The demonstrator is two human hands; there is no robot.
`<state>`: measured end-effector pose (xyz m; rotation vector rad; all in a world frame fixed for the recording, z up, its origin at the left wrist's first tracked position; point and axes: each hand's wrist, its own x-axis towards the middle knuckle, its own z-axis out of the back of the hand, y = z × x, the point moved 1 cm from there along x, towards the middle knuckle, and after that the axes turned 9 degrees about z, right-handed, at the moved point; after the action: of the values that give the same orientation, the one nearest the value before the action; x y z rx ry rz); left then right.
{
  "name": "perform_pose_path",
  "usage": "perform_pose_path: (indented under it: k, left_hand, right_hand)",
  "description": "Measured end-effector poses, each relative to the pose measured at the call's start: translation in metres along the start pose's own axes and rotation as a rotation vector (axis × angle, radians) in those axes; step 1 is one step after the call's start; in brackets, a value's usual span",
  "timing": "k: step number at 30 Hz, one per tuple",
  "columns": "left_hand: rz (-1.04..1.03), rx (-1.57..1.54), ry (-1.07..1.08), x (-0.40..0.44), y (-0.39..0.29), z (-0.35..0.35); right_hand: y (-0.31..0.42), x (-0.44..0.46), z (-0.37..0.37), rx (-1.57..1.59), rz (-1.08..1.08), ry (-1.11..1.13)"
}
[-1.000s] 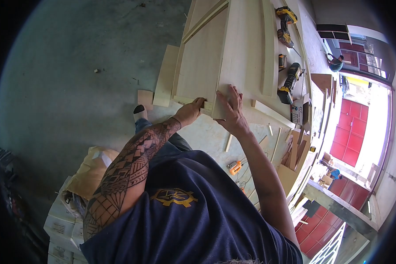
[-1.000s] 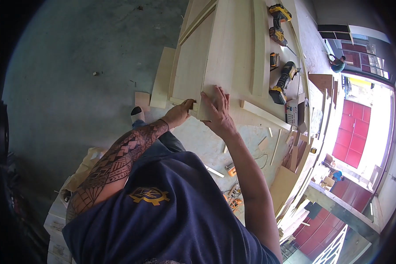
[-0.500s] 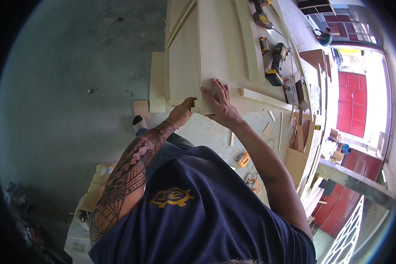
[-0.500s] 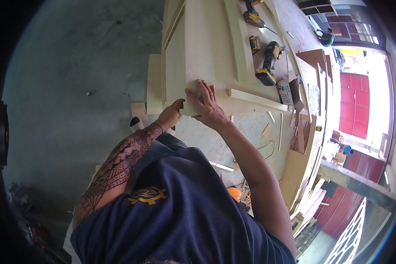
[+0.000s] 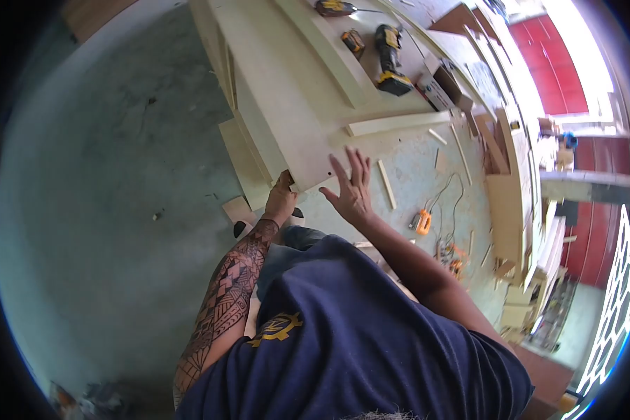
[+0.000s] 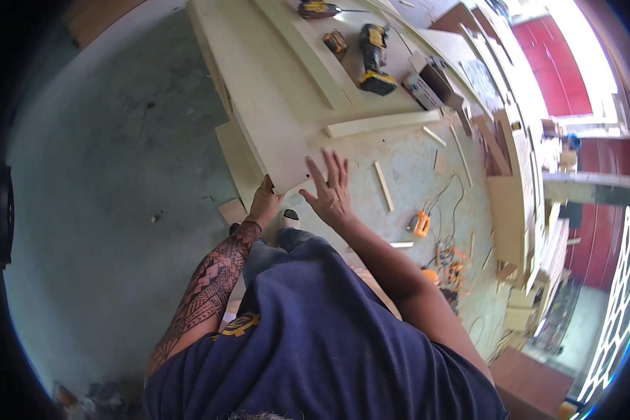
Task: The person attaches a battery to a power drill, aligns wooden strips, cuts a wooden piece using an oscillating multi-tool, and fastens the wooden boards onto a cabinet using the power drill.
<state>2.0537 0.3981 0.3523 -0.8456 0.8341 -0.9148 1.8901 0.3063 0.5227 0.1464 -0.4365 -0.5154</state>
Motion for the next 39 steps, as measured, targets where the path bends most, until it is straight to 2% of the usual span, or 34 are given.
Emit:
perform_pose_path:
  k: [1, 3, 6, 8, 9, 12, 14, 18, 24, 27, 30, 32, 35, 39]
  left_hand:
    - [-0.073, 0.040, -0.047, 0.003, 0.005, -0.002]
    - [-0.164, 0.094, -0.062, 0.006, 0.009, -0.005]
    - [-0.143, 0.150, -0.032, 0.008, 0.008, -0.005]
    - [-0.192, 0.078, -0.165, 0.006, 0.009, -0.007]
    - [-0.196, 0.089, -0.150, 0.006, 0.013, -0.007]
    - [-0.379, 0.406, -0.145, 0.011, 0.018, -0.005]
    - [-0.337, 0.298, -0.177, 0.010, 0.019, -0.007]
    - [-0.400, 0.372, -0.138, 0.012, 0.023, -0.007]
    - [-0.310, 0.317, -0.156, 0.010, 0.027, -0.009]
    - [-0.341, 0.231, -0.167, 0.012, 0.021, -0.007]
    - [-0.258, 0.237, -0.051, 0.009, 0.027, -0.005]
    - [-0.301, 0.341, -0.043, 0.010, 0.025, -0.003]
    - [-0.240, 0.267, -0.005, 0.011, 0.021, -0.003]
    - [-0.291, 0.336, -0.119, 0.007, 0.015, -0.001]
  right_hand:
    - [-0.003, 0.006, 0.001, -0.004, -0.035, -0.020]
    - [-0.009, 0.016, -0.006, 0.086, 0.217, 0.173]
    - [-0.018, 0.021, -0.018, 0.129, 0.260, 0.097]
    - [-0.020, 0.020, -0.022, 0.141, 0.273, 0.068]
    - [-0.021, 0.019, -0.022, 0.140, 0.289, 0.068]
    - [-0.023, 0.020, -0.022, 0.146, 0.314, 0.063]
    - [-0.024, 0.019, -0.021, 0.149, 0.319, 0.059]
    - [-0.024, 0.020, -0.021, 0.153, 0.325, 0.070]
    - [-0.018, 0.018, -0.019, 0.118, 0.314, 0.089]
    - [-0.017, 0.019, -0.016, 0.080, 0.292, 0.082]
    - [-0.017, 0.018, -0.017, 0.105, 0.308, 0.042]
    - [-0.016, 0.019, -0.017, 0.100, 0.314, 0.042]
    - [-0.018, 0.019, -0.017, 0.106, 0.309, 0.051]
    - [-0.017, 0.018, -0.018, 0.112, 0.290, 0.049]
